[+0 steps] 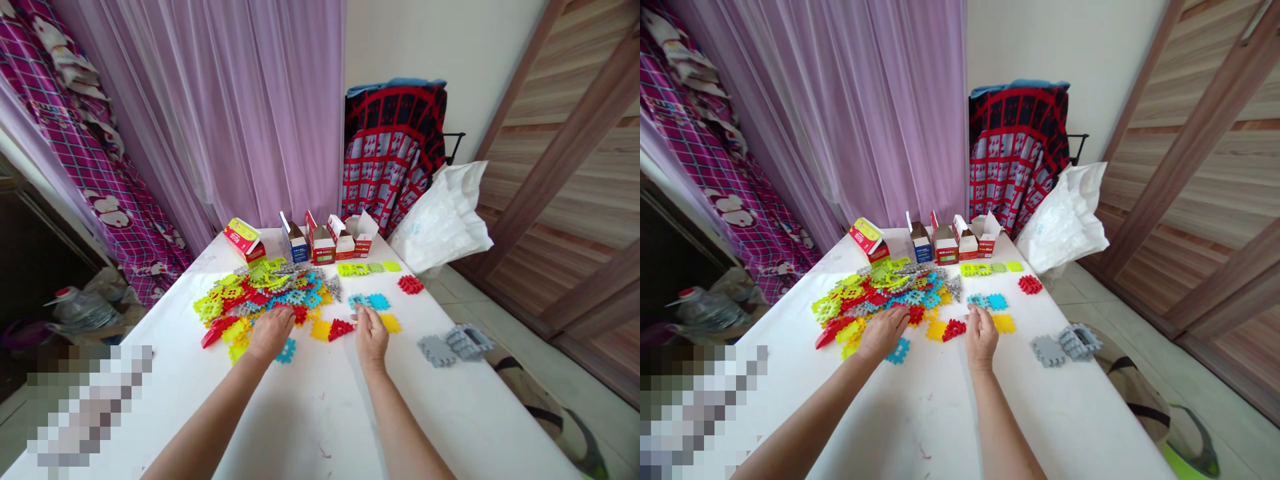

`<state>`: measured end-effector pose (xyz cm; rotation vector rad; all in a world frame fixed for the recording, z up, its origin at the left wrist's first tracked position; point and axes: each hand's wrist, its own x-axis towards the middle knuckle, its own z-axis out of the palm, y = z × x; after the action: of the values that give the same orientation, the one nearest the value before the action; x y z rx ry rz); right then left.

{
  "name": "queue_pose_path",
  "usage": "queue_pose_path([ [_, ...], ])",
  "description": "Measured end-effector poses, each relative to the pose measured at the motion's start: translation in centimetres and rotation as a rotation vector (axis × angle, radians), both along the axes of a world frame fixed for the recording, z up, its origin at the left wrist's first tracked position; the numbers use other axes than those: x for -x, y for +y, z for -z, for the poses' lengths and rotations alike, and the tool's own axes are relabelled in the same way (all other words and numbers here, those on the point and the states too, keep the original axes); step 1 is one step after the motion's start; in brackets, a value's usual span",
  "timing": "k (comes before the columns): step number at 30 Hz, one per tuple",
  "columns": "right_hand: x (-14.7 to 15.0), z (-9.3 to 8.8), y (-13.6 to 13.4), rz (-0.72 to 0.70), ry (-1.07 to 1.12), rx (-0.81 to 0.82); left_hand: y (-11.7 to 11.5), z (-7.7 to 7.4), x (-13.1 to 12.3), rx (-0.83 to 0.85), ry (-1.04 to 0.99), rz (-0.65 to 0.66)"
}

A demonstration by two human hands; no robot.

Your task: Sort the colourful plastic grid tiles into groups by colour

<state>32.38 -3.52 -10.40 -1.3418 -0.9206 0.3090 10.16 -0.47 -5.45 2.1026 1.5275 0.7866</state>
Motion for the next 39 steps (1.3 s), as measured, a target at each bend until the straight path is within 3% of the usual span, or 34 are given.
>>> queue_pose_path([
  [4, 0.7, -0.3, -0.6, -0.055, -0.162, 0.043, -1.4, 0.6, -0.5, 0.156, -0.334, -0.119],
  [11, 4.0, -1.3, -2.6, -0.352, -0.656, -0.025, -3.2, 1.3, -1.6, 0.439, -0.785, -0.172],
  [16, 5.0, -1.6, -3.2, -0.405, -0.835, 0.098, -3.8, 1.4, -1.5, 0.515, -0.885, -0.168],
  [23, 4.9, -1.4, -3.3, -0.326, -0.796, 0.116, -4.4, 2.0, -1.5, 0.436, -0.894, -0.169],
  [28, 0.5, -2.2, -1.6, -0.085, -0.654, 0.162, -5.0, 2.3, -1.1, 0.346, -0.926, -0.164],
  [30, -2.8, -3.2, -0.3, 0.064, -0.616, 0.287, -5.0, 2.3, -1.0, 0.348, -0.948, -0.166],
  [33, -7.7, -4.8, 1.8, 0.235, -0.619, 0.601, -4.8, 2.2, -1.0, 0.36, -0.966, -0.168],
  [36, -10.9, -5.7, 3.6, 0.219, -0.641, 0.917, -4.5, 2.3, -1.1, 0.377, -0.95, -0.154],
  [39, -12.1, -5.7, 5.1, 0.189, -0.652, 1.053, -4.3, 2.6, -1.1, 0.392, -0.927, -0.137],
])
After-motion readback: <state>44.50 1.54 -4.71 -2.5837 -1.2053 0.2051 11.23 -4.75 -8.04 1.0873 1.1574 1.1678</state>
